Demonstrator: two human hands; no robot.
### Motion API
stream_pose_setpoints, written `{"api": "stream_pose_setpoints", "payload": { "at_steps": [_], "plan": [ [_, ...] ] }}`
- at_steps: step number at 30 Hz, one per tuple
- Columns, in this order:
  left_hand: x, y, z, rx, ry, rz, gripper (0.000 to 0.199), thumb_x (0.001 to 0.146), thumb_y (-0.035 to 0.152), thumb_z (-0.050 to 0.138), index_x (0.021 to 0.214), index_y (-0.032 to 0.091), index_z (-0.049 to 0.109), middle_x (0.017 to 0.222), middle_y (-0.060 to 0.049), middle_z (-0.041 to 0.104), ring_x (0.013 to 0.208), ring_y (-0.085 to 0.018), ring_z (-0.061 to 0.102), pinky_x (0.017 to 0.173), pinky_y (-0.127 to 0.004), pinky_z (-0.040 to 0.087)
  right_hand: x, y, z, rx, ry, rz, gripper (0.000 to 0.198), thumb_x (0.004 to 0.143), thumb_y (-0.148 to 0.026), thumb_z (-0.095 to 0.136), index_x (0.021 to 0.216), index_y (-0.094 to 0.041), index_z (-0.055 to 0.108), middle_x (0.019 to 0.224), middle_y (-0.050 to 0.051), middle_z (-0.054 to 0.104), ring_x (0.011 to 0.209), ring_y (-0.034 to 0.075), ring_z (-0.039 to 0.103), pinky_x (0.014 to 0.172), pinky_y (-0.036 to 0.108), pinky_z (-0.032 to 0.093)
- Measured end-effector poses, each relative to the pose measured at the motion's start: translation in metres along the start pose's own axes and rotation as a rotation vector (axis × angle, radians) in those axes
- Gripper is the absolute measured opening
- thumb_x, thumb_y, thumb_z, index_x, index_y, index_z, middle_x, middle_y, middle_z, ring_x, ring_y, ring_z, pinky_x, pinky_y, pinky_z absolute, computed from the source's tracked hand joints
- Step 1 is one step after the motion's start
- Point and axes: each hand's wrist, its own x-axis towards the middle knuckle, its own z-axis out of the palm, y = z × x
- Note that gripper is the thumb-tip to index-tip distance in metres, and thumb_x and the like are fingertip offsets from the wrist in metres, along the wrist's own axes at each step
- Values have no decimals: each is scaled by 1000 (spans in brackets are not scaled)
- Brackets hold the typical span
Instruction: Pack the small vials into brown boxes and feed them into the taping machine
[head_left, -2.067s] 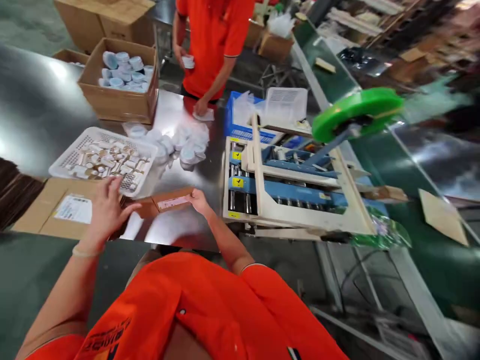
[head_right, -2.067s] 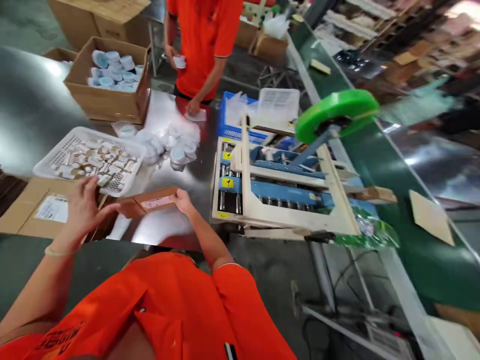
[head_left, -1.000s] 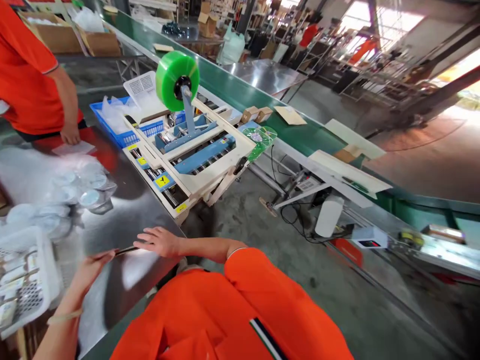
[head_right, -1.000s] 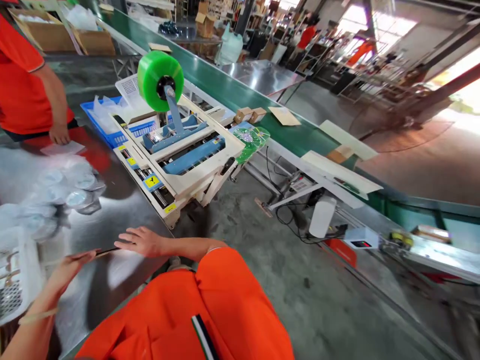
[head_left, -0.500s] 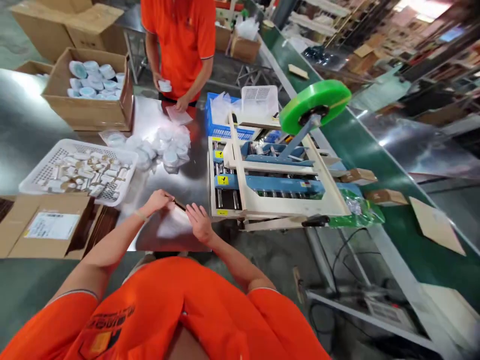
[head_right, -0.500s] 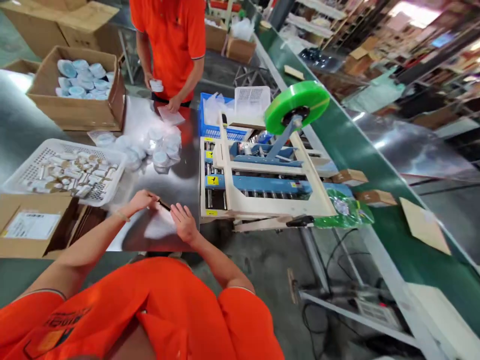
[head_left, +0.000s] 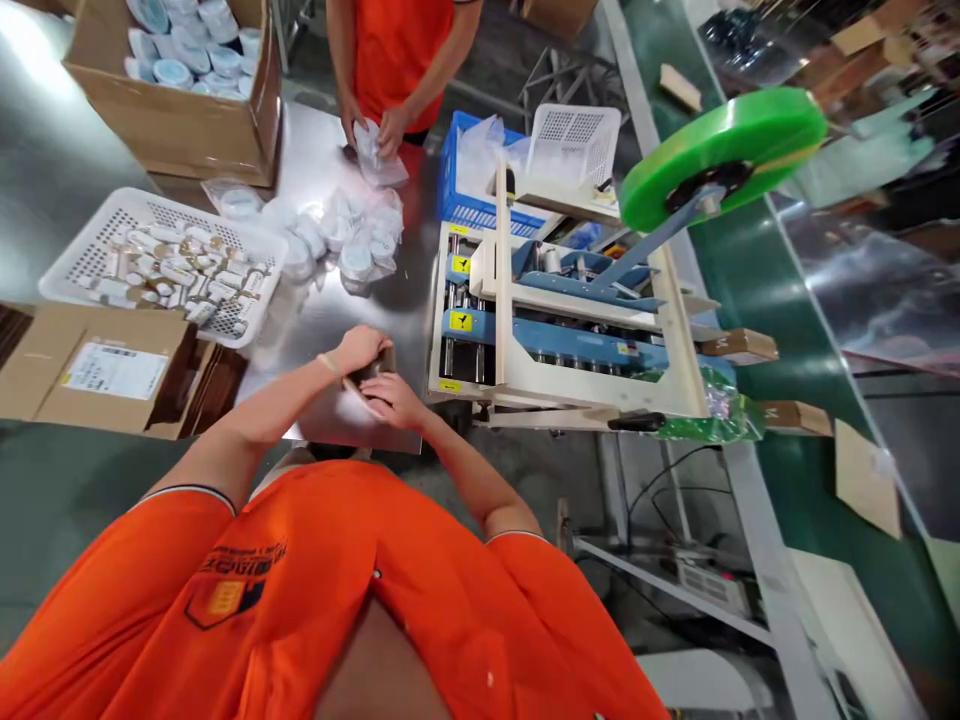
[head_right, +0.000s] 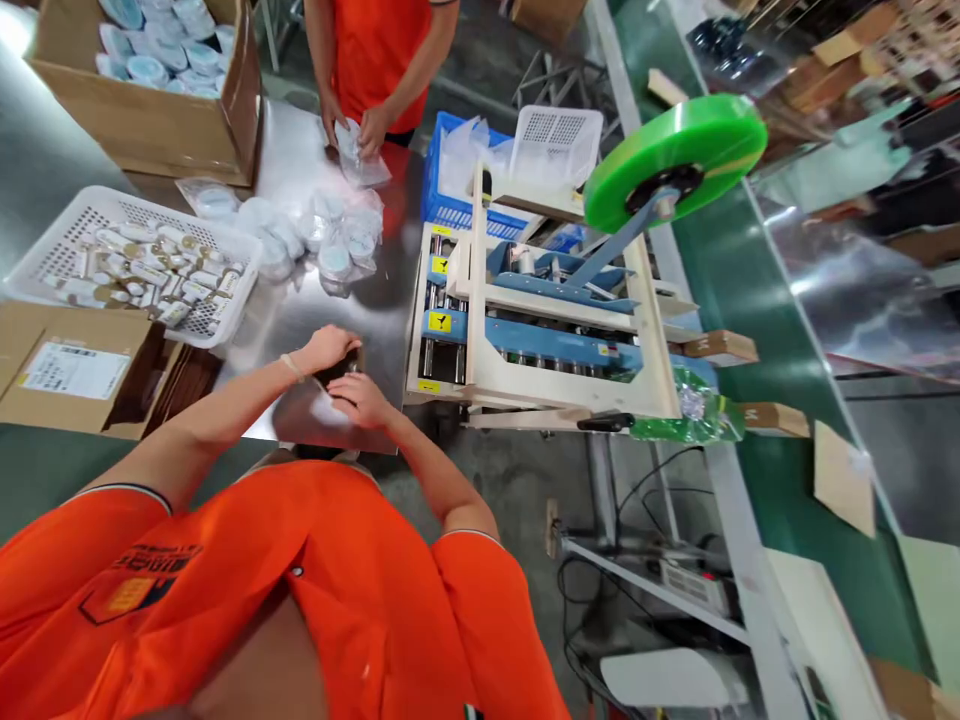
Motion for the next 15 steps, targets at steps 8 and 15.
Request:
{"api": "stream_pose_setpoints", "payload": {
  "at_steps": [8,15],
  "plan": [
    [-32,-10,-4,39,384,-58,57,92,26,72,146,9,63,139,-25,66,131,-41,62,113,-54,47,18,2,-10,-232,19,454,60,114,-59,57,80,-18,84,81,12,81,88,24,75,90,36,47],
    [-50,-8,-14,269,36,-2,35,106,17,45,120,12,77,118,-20,75,112,-33,73,95,-42,54,36,-40,-23,-371,-212,588,76,115,-69,40,112,-10,89,106,23,85,103,31,79,92,37,50]
  ]
}}
